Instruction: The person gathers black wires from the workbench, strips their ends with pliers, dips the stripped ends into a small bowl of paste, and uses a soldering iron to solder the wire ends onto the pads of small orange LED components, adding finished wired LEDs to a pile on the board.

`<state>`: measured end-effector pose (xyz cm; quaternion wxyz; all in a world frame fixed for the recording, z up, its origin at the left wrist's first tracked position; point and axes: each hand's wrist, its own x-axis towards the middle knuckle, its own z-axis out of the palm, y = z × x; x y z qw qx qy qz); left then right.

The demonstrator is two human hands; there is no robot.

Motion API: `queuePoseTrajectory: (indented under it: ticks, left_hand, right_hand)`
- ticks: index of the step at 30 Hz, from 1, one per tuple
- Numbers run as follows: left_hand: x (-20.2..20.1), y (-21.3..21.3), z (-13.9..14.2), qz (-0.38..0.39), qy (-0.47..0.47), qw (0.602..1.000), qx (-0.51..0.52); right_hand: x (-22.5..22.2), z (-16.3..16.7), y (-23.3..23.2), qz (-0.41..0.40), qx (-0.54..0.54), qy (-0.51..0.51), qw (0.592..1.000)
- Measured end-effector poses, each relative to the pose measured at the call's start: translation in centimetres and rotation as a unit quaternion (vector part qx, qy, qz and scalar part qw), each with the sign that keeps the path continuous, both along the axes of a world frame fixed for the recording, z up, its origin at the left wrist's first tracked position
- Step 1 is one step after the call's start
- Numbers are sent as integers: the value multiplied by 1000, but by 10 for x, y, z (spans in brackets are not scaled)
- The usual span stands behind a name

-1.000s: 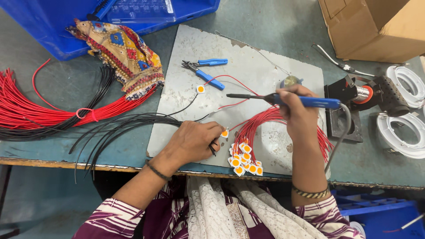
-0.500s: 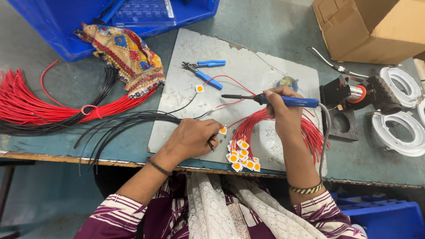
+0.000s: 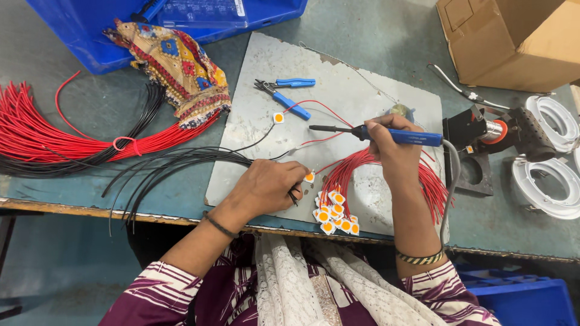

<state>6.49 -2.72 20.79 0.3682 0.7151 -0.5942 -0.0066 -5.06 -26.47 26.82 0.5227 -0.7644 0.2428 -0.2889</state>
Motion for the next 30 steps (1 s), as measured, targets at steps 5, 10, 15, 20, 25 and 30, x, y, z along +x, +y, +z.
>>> queuePoseTrajectory:
  ticks: [5, 10, 15, 20, 25, 30]
  left_hand:
    - [0, -1, 0, 0, -1, 1000, -7]
    - [1, -1, -1, 4, -2, 1000, -1]
    - [1, -1, -1, 4, -3, 1000, 4]
    - [0, 0, -2, 5, 8, 1000, -16]
    - [-4, 2, -6, 59, 14, 998, -36]
    - [-7, 10, 0, 26, 74, 993, -89]
  right_hand:
    - [2, 4, 2, 23, 3, -8, 1000]
    - [-1, 4, -1, 12, 17, -23, 1000]
    - [-25, 2, -15, -20, 133, -94, 986]
    - [-83, -7, -33, 3, 276, -170, 946]
    - [-167, -18, -34, 22, 369, -240, 898]
    - [-251, -26, -20, -111, 246, -224, 937]
